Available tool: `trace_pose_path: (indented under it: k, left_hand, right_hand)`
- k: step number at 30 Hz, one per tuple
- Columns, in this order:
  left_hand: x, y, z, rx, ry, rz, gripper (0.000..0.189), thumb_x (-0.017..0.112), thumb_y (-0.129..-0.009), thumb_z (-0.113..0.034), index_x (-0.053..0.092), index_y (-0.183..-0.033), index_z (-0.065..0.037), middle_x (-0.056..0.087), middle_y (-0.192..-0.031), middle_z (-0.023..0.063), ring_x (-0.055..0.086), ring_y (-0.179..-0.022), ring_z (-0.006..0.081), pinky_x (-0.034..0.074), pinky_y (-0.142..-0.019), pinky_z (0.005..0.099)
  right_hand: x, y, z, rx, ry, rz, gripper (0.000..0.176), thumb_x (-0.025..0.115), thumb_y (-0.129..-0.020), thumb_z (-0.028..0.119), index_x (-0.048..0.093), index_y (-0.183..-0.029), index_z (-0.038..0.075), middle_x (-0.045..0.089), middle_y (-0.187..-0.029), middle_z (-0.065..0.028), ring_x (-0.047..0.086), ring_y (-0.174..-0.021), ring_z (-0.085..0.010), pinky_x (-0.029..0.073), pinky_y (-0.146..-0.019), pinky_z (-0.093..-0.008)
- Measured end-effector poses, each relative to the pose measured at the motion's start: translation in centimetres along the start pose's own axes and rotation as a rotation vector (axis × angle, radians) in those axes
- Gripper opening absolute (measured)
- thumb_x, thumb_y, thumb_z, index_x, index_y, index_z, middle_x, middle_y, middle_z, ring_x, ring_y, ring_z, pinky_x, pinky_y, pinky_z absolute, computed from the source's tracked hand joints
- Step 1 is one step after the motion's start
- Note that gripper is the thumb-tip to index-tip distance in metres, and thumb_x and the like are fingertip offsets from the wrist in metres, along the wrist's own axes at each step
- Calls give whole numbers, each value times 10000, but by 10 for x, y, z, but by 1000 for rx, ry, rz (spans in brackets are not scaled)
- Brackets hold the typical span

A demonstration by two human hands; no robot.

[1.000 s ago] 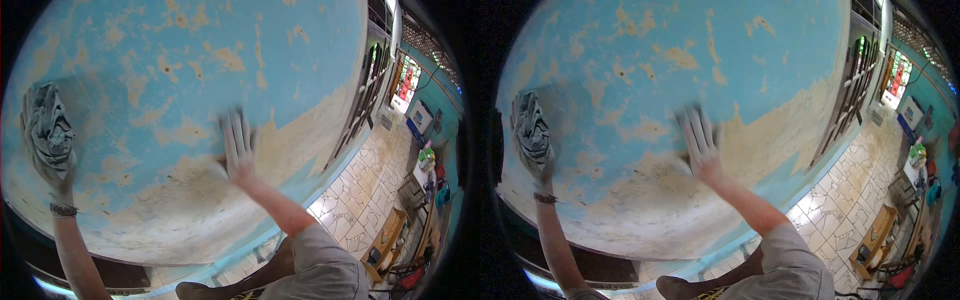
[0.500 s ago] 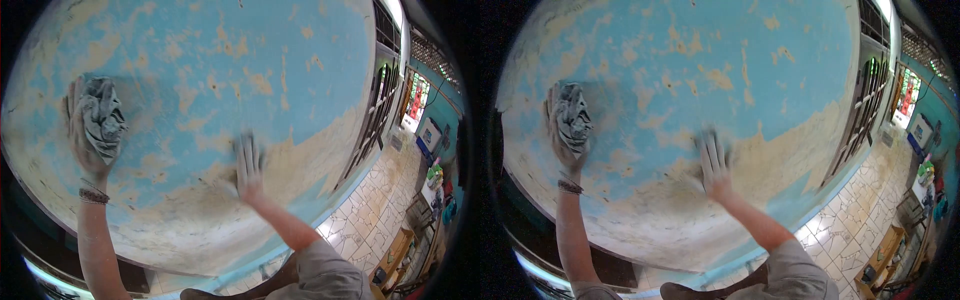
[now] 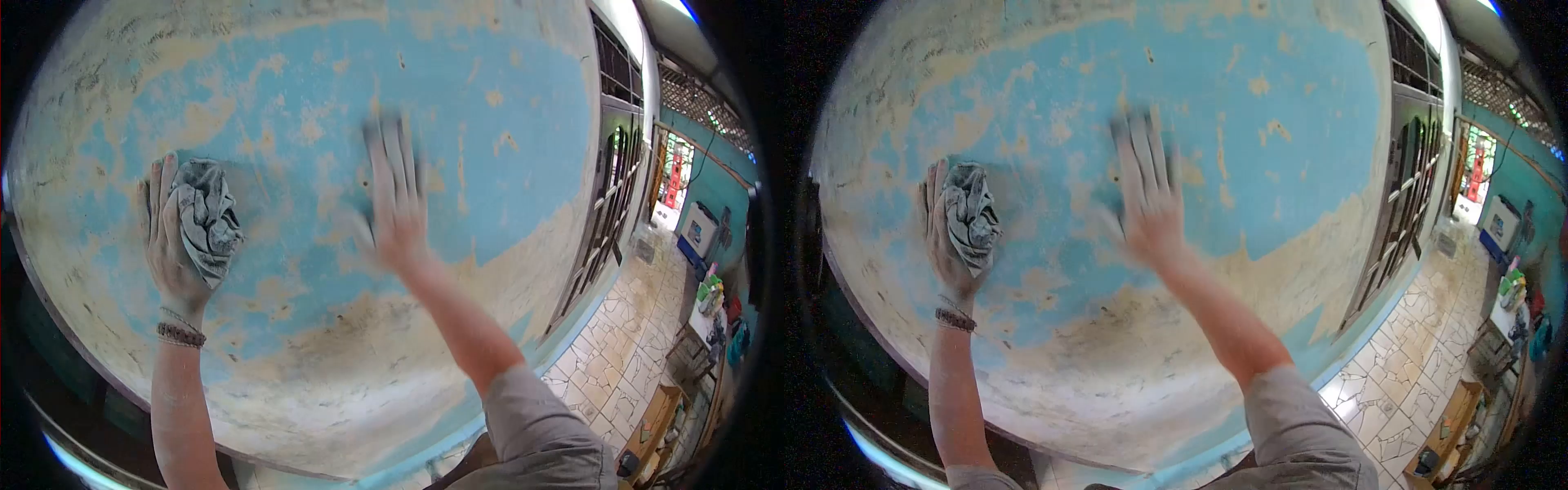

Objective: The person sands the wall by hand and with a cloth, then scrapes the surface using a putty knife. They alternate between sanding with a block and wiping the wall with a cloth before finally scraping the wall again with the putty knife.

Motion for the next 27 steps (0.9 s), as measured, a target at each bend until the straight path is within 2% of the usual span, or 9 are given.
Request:
trace_pose_path:
  k: [2, 5, 9, 11, 14, 17, 20, 24, 27]
  left_hand:
    - [0, 3, 0, -31, -23, 24, 699, 651, -867, -470, 378, -1385, -88, 388, -1506, 164, 332, -1416, 364, 220, -1175, 535]
    - [-3, 0, -2, 5, -2, 16, 736, 682, -857, -388, 359, -1423, -47, 394, -1497, 199, 340, -1406, 398, 248, -1156, 549]
    - [-3, -1, -2, 32, 11, 11, 773, 666, -870, -396, 292, -1475, -96, 377, -1509, 192, 333, -1410, 395, 243, -1161, 543]
    - [-2, 0, 0, 14, -7, 38, 788, 662, -874, -399, 264, -1494, -119, 370, -1513, 190, 330, -1412, 395, 239, -1163, 543]
    - [-3, 1, -2, 34, -3, 21, 780, 662, -876, -392, 273, -1484, -96, 371, -1513, 191, 329, -1412, 391, 235, -1165, 545]
    - [-2, 1, -1, 9, -3, 27, 759, 673, -859, -369, 326, -1461, -64, 386, -1501, 192, 336, -1407, 394, 261, -1148, 550]
    - [-5, 4, -3, -14, -24, -10, 723, 678, -841, -339, 389, -1426, -28, 430, -1458, 204, 387, -1367, 403, 313, -1112, 532]
    - [1, 14, 3, -110, 0, 49, 698, 676, -838, -324, 413, -1394, 5, 456, -1418, 223, 422, -1325, 411, 335, -1090, 512]
    - [1, 14, 4, -127, -25, 91, 608, 638, -872, -302, 431, -1330, 39, 418, -1462, 239, 351, -1389, 425, 270, -1149, 533]
  right_hand:
    - [0, 73, 6, 66, 27, 78, 891, 396, -939, 631, 241, -1508, -37, 222, -1575, -222, 175, -1473, -378, 34, -1172, -573]
    - [3, 75, -3, 60, 113, 49, 898, 378, -942, 640, 240, -1504, -48, 215, -1577, -226, 170, -1475, -377, 26, -1162, -597]
    - [-1, -116, -32, -12, 97, -148, 901, 408, -943, 627, 238, -1497, -63, 221, -1569, -239, 200, -1464, -380, 57, -1161, -594]
    - [1, -136, -36, -17, 101, -162, 897, 430, -940, 616, 242, -1496, -63, 223, -1570, -239, 205, -1463, -377, 70, -1167, -576]
    - [-6, -65, -28, 17, 104, -82, 888, 410, -944, 625, 263, -1493, -58, 231, -1569, -238, 183, -1473, -370, 63, -1174, -555]
    - [-9, 93, -22, 180, -7, -1, 874, 392, -950, 617, 268, -1495, -55, 232, -1570, -239, 152, -1481, -376, 30, -1171, -559]
    - [-3, 142, -16, 219, 47, 42, 885, 400, -947, 615, 242, -1503, -56, 213, -1577, -237, 148, -1480, -387, 18, -1165, -573]
    - [-14, -55, -43, 76, 110, -82, 912, 411, -931, 648, 253, -1498, -49, 226, -1570, -239, 193, -1464, -392, 34, -1161, -588]
    - [-8, -113, -57, 61, 116, -183, 908, 435, -925, 642, 269, -1492, -47, 236, -1566, -236, 206, -1461, -383, 48, -1164, -587]
Point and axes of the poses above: each hand's wrist, its own y-axis away from the middle knuckle, its own x-axis out of the palm, z = x × y, the point moved 6 cm from there along -y, towards the middle knuckle
